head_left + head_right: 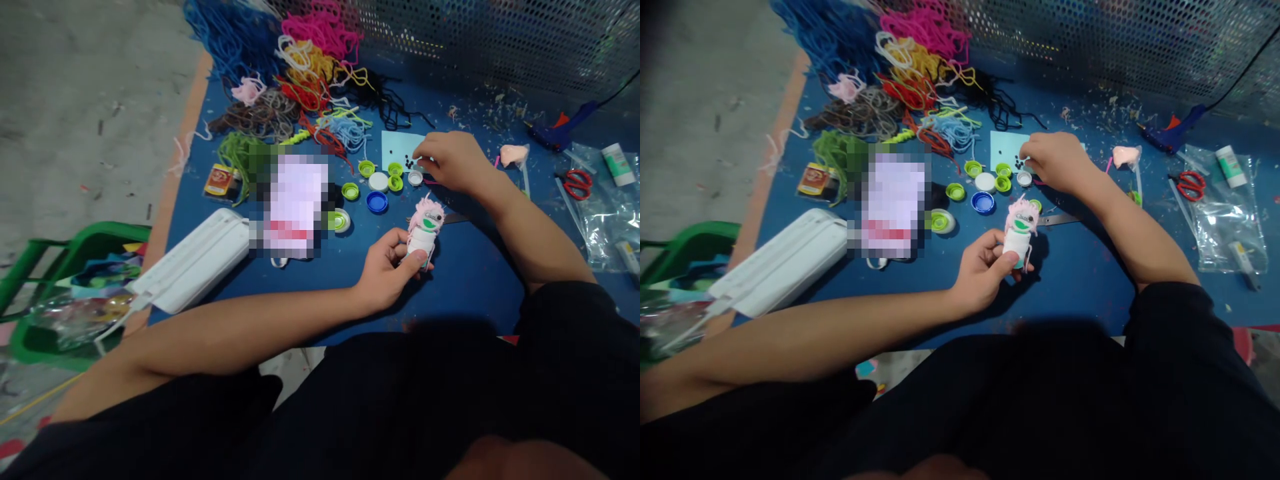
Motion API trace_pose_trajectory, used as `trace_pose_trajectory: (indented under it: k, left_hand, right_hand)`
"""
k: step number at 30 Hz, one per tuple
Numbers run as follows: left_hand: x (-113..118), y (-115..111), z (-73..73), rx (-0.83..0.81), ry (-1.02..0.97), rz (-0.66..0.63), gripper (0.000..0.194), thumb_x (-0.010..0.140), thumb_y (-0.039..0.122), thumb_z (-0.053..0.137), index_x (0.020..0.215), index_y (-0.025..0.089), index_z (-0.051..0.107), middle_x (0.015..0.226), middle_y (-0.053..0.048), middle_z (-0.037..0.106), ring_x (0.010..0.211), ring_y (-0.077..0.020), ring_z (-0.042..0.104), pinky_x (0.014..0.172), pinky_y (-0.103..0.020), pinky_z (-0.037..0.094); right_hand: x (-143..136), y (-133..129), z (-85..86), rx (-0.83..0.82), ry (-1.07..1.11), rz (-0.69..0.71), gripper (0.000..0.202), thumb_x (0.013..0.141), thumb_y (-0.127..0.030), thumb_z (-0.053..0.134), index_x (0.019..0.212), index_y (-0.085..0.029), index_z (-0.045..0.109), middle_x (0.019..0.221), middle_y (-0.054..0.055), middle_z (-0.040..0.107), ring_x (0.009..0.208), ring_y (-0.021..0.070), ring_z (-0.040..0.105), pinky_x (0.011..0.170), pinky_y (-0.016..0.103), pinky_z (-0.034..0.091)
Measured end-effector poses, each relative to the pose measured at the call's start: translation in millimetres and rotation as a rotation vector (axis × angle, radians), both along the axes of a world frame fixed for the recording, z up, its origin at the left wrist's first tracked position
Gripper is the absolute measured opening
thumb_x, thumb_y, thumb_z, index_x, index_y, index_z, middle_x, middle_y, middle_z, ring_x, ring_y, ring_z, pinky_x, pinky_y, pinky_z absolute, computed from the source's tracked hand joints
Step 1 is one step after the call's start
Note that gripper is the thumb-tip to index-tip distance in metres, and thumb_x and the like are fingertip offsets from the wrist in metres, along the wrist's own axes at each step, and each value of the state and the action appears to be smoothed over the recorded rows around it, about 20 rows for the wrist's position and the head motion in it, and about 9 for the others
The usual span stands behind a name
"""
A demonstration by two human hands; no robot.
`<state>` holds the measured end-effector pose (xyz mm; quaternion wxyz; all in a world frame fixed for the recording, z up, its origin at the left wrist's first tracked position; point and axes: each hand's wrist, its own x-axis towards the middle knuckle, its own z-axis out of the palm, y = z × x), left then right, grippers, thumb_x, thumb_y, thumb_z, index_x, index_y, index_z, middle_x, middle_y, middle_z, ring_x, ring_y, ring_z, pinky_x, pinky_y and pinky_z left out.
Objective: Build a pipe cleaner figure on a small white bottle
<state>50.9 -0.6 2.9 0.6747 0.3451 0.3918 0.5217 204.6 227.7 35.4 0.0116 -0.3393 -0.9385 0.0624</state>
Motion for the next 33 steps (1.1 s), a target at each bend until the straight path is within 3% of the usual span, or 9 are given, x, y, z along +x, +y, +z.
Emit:
trace_pose_trajectory:
  k: [5, 12, 14, 17, 19, 22, 24, 28, 33]
  left_hand:
    - [-0.6, 0.1, -0.6, 0.011, 0.013, -0.014, 0.051, 0.086, 0.061, 0.085, 0.092, 0.022, 0.053, 0.072, -0.001, 0.077, 0.064, -0.0145, 0.075, 0.053, -0.022, 0.056]
    - [-0.8, -1.1, -1.8, 0.012, 0.028, -0.008, 0.05, 0.087, 0.061, 0.084, 0.093, 0.023, 0.051, 0.075, -0.001, 0.077, 0.065, -0.015, 0.074, 0.052, -0.024, 0.056]
    - [-0.7, -1.2, -3.0, 0.013, 0.017, 0.024, 0.052, 0.087, 0.062, 0.084, 0.094, 0.023, 0.05, 0.075, 0.0, 0.077, 0.067, -0.0155, 0.076, 0.052, -0.023, 0.055]
    - [-0.1, -0.7, -5.3, 0.014, -0.014, 0.072, 0.055, 0.086, 0.062, 0.086, 0.097, 0.024, 0.047, 0.079, 0.0, 0.078, 0.072, -0.0172, 0.078, 0.05, -0.022, 0.054]
    - [0.7, 0.0, -6.6, 0.014, -0.032, 0.09, 0.057, 0.086, 0.062, 0.087, 0.098, 0.024, 0.046, 0.081, 0.0, 0.078, 0.073, -0.0184, 0.08, 0.049, -0.022, 0.053]
    - [2.3, 1.4, -7.6, 0.017, -0.05, 0.097, 0.059, 0.085, 0.063, 0.087, 0.101, 0.025, 0.044, 0.082, 0.0, 0.078, 0.074, -0.0186, 0.08, 0.048, -0.021, 0.051]
    - [2.9, 2.2, -7.8, 0.018, -0.057, 0.096, 0.061, 0.084, 0.062, 0.088, 0.101, 0.025, 0.043, 0.082, 0.001, 0.078, 0.071, -0.0168, 0.079, 0.048, -0.02, 0.049]
    - [2.3, 3.1, -8.2, 0.019, -0.045, 0.092, 0.063, 0.083, 0.062, 0.089, 0.101, 0.025, 0.043, 0.084, 0.002, 0.076, 0.065, -0.0124, 0.073, 0.048, -0.02, 0.047]
    - [2.1, 3.2, -8.2, 0.017, -0.02, 0.075, 0.064, 0.082, 0.066, 0.087, 0.101, 0.026, 0.041, 0.08, 0.006, 0.071, 0.054, -0.0082, 0.06, 0.047, -0.022, 0.046]
  right_hand:
    - [-11.1, -3.9, -8.2, -0.025, -0.066, -0.054, 0.038, 0.107, -0.03, 0.044, 0.12, -0.02, 0.079, 0.122, 0.015, 0.075, 0.108, 0.0322, 0.068, 0.082, 0.041, 0.046]
    - [-12.8, 5.5, -10.6, -0.058, -0.042, -0.111, 0.03, 0.103, -0.034, 0.052, 0.113, -0.02, 0.077, 0.123, 0.015, 0.078, 0.109, 0.033, 0.07, 0.087, 0.042, 0.049]
    - [-8.9, 7.2, 1.4, -0.08, 0.006, -0.094, 0.028, 0.102, -0.039, 0.057, 0.108, -0.021, 0.077, 0.115, 0.015, 0.08, 0.105, 0.0318, 0.069, 0.088, 0.043, 0.05]
    - [0.3, -5.8, 38.7, -0.102, 0.178, -0.055, 0.025, 0.1, -0.047, 0.065, 0.097, -0.024, 0.075, 0.1, 0.01, 0.08, 0.094, 0.0267, 0.068, 0.087, 0.043, 0.052]
    - [6.4, -26.8, 69.0, -0.107, 0.291, -0.022, 0.021, 0.1, -0.044, 0.066, 0.092, -0.025, 0.073, 0.093, 0.007, 0.078, 0.085, 0.0234, 0.067, 0.083, 0.041, 0.053]
    - [11.2, -64.6, 101.9, -0.089, 0.34, 0.175, 0.018, 0.101, -0.037, 0.065, 0.088, -0.026, 0.071, 0.087, 0.003, 0.075, 0.074, 0.0187, 0.065, 0.076, 0.038, 0.052]
    - [10.3, -83.8, 108.9, -0.003, 0.292, 0.293, 0.019, 0.105, -0.034, 0.061, 0.091, -0.026, 0.071, 0.085, 0.001, 0.075, 0.071, 0.0167, 0.063, 0.071, 0.037, 0.049]
    - [3.3, -96.7, 100.4, 0.15, 0.139, 0.378, 0.029, 0.11, -0.036, 0.052, 0.094, -0.024, 0.072, 0.084, 0.002, 0.073, 0.07, 0.0163, 0.059, 0.069, 0.037, 0.044]
    - [-1.4, -94.9, 94.9, 0.043, 0.075, 0.326, 0.035, 0.11, -0.043, 0.046, 0.096, -0.027, 0.075, 0.091, 0.005, 0.074, 0.075, 0.0209, 0.061, 0.075, 0.042, 0.046]
